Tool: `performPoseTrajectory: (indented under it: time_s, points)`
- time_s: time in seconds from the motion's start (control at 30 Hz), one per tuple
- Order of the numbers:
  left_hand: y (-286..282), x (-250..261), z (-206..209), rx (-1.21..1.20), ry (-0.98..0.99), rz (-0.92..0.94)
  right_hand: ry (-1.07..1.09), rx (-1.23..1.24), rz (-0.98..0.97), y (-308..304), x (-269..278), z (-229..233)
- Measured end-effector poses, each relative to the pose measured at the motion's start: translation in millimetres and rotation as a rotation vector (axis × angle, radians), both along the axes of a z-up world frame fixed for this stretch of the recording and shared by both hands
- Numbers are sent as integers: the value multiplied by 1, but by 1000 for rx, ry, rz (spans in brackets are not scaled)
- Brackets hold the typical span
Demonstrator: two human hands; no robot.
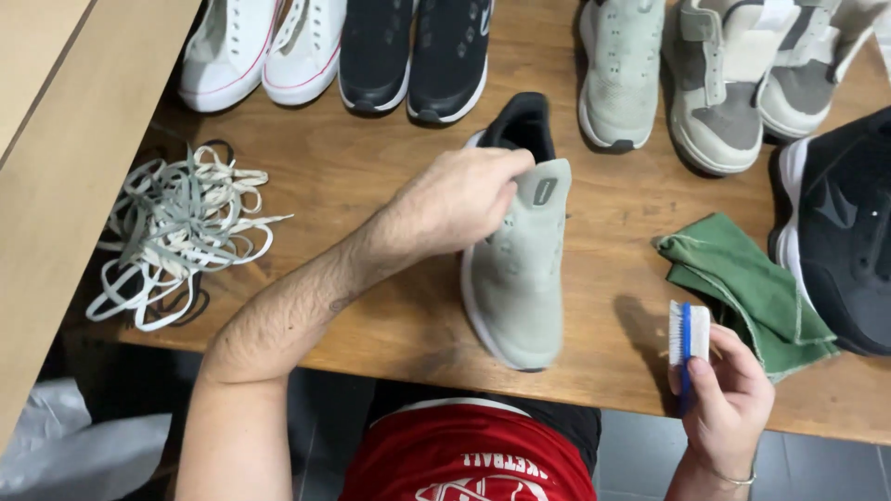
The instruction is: Cleaning a sneaker using a brush and a cloth on a wooden workbench in a shoe section.
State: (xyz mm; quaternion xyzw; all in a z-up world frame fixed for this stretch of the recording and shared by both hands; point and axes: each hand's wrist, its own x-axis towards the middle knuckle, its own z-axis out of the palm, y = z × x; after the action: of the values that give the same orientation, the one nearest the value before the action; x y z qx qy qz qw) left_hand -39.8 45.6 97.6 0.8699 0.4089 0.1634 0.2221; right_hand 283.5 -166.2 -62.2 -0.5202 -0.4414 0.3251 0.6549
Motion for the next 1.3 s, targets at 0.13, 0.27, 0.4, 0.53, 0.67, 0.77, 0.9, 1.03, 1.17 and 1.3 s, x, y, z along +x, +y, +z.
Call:
performPoseTrajectory:
  time_s: [0.13, 0.27, 0.4, 0.53, 0.67, 0.77, 0.9, 1.03, 1.17, 1.3]
  points:
    - [51, 19, -11, 236, -132, -112, 27, 33, 16, 0, 1, 0]
    - [103, 44, -11, 389, -125, 21, 0, 0, 12, 1, 0, 6]
    - [158, 59, -13, 436, -204, 197, -16, -12, 50, 0, 4, 5]
    - [218, 65, -19, 466, -220, 278, -192, -24, 6, 1, 16, -11]
    - [253, 71, -31, 282, -157, 342, -42, -39, 26, -4, 17, -22]
    - [277, 76, -28, 202, -108, 398, -66, -5, 44, 0, 28, -32]
    - [302, 76, -33, 72, -38, 423, -138, -13, 58, 1, 30, -30]
    - [313, 80, -33, 16, 26, 406, -169, -58, 54, -2, 37, -40]
    - [325, 99, -35, 303, 37, 366, -154, -63, 107, -3, 42, -43]
    - [298, 142, 9, 56, -100, 282, -134, -41, 82, -5, 39, -47]
